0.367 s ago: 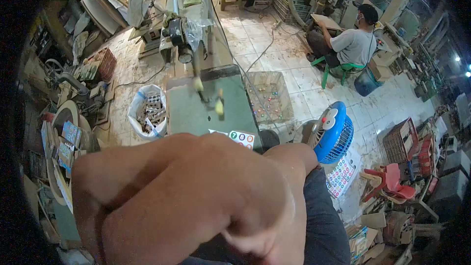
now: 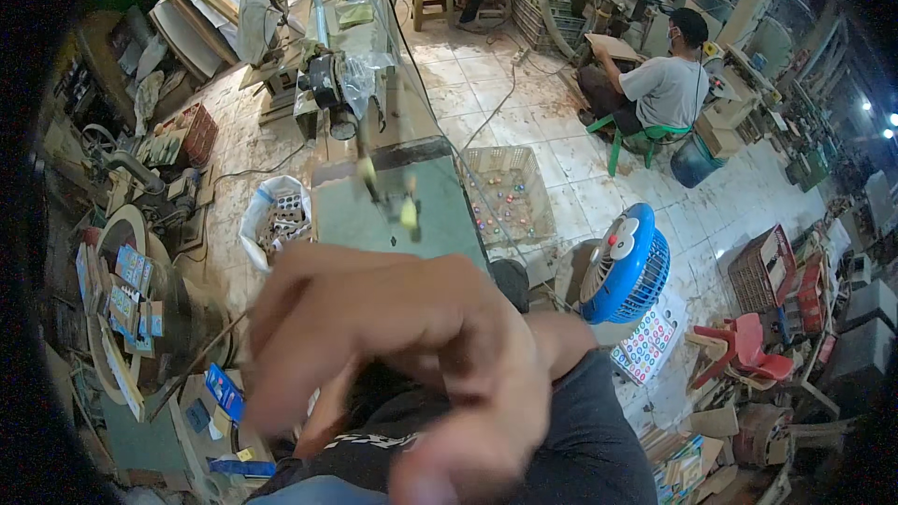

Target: The person cuts number puzzle pieces from wooden boards using a scroll saw machine.

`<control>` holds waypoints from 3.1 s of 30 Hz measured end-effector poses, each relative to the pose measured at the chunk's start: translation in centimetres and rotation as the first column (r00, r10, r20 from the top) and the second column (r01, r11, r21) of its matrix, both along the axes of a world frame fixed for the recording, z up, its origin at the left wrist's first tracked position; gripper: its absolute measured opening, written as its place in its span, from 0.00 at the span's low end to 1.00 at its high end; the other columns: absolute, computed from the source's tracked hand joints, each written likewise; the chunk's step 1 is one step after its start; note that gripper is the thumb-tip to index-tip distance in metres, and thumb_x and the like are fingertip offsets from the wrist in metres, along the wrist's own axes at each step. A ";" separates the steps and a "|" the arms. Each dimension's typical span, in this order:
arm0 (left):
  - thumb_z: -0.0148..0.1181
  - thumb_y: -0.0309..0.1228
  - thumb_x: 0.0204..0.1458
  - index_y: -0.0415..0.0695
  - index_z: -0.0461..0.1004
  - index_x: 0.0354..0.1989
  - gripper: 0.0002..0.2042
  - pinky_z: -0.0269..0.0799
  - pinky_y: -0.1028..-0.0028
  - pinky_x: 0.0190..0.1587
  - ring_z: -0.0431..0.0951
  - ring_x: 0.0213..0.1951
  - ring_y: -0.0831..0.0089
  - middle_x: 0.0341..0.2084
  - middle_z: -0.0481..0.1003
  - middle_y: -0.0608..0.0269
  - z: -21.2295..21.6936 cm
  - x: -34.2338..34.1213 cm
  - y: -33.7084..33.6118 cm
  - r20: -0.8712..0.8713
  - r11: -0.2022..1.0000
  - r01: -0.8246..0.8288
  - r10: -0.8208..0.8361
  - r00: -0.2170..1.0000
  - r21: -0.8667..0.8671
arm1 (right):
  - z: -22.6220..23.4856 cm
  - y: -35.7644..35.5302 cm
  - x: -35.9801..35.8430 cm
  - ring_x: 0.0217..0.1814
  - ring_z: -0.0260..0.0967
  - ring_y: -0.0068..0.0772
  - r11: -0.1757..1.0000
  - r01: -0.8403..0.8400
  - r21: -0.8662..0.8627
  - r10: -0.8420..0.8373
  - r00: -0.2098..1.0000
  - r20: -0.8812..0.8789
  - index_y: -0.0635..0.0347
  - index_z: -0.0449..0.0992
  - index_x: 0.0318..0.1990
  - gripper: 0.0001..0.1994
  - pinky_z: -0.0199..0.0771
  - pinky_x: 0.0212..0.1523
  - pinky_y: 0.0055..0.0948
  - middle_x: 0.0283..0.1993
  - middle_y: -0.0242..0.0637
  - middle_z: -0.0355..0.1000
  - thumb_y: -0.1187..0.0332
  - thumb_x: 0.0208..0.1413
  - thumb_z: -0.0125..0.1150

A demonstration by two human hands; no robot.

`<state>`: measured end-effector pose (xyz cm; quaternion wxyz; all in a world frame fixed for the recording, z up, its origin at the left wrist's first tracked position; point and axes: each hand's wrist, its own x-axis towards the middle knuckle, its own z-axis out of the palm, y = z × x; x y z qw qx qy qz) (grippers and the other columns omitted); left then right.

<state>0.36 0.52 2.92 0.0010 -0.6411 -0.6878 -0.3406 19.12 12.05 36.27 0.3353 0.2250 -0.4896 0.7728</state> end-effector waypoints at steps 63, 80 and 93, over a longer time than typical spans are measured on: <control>0.81 0.40 0.47 0.43 0.80 0.61 0.32 0.62 0.50 0.75 0.72 0.70 0.54 0.62 0.78 0.56 -1.0 -8.1 9.6 -0.017 0.983 -0.096 0.095 0.995 -0.154 | -32.6 16.0 -6.5 0.85 0.48 0.65 0.001 -0.139 0.990 -0.924 0.380 0.054 0.41 0.81 0.64 0.50 0.47 0.76 0.76 0.81 0.49 0.58 0.26 0.31 0.77; 0.74 0.37 0.54 0.48 0.81 0.61 0.24 0.63 0.46 0.73 0.72 0.70 0.55 0.64 0.77 0.59 -1.3 -8.6 9.5 -0.048 0.991 -0.045 0.039 0.998 -0.128 | -32.5 10.3 -8.5 0.81 0.43 0.87 0.161 -0.122 0.979 -0.985 -0.082 0.152 0.46 0.75 0.70 0.43 0.41 0.70 0.92 0.81 0.57 0.54 0.38 0.47 0.77; 0.75 0.34 0.53 0.49 0.86 0.53 0.18 0.67 0.50 0.72 0.79 0.65 0.57 0.57 0.84 0.62 -2.1 -8.3 10.5 -0.020 0.988 -0.140 0.139 0.990 -0.064 | -33.0 8.7 -8.7 0.76 0.62 0.65 0.067 -0.051 0.996 -0.998 -0.018 0.066 0.53 0.81 0.64 0.31 0.53 0.73 0.74 0.71 0.60 0.69 0.47 0.55 0.72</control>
